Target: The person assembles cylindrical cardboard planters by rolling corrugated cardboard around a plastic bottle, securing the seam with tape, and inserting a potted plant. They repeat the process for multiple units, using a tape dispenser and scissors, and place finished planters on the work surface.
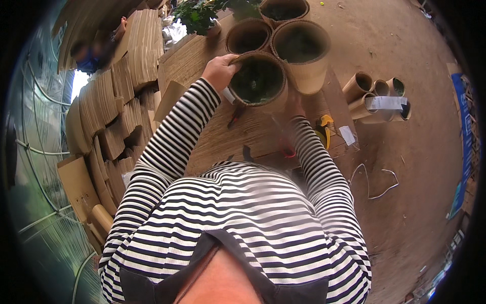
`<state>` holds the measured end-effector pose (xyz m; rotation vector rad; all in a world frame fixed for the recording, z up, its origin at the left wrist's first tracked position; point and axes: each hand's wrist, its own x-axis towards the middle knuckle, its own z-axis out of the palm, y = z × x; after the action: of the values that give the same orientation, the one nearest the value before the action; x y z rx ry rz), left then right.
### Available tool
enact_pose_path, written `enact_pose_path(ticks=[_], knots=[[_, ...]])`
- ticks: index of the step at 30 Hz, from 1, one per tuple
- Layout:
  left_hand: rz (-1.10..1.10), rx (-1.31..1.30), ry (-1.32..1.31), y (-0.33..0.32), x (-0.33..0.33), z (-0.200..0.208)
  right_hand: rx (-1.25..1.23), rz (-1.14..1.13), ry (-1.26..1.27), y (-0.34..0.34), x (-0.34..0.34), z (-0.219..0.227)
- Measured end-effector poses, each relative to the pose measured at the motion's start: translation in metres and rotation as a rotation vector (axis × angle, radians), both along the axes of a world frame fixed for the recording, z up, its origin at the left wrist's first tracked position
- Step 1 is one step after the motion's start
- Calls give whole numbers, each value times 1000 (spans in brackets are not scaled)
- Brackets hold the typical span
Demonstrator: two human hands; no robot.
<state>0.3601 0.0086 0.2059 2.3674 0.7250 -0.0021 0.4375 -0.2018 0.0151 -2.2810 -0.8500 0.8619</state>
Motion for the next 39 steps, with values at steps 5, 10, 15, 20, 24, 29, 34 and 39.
enact_pose_path(ticks=[5,10,15,20,24,29,34,39], knots=[[139,155,67,6,19,-15,-234,154,30,34,-3,-8],[129,133,-2,-1,20,-5,-170,187,-85,29,6,-68],[338,89,-25,-3,25,-6,-31,175,-110,24,3,-80],[389,95,-67,18,24,-15,-239,121,38,45,1,-32],[363,-48,-63,31,6,-19,-87,-153,205,36,-5,-29],[367,-531,-187,14,-24,-40,31,-212,186,37,-12,-35],[358,-956,-228,-3,-29,-34,13,-90,292,48,-14,-52],[245,-906,-231,12,-26,-43,63,-146,368,56,-21,-62]])
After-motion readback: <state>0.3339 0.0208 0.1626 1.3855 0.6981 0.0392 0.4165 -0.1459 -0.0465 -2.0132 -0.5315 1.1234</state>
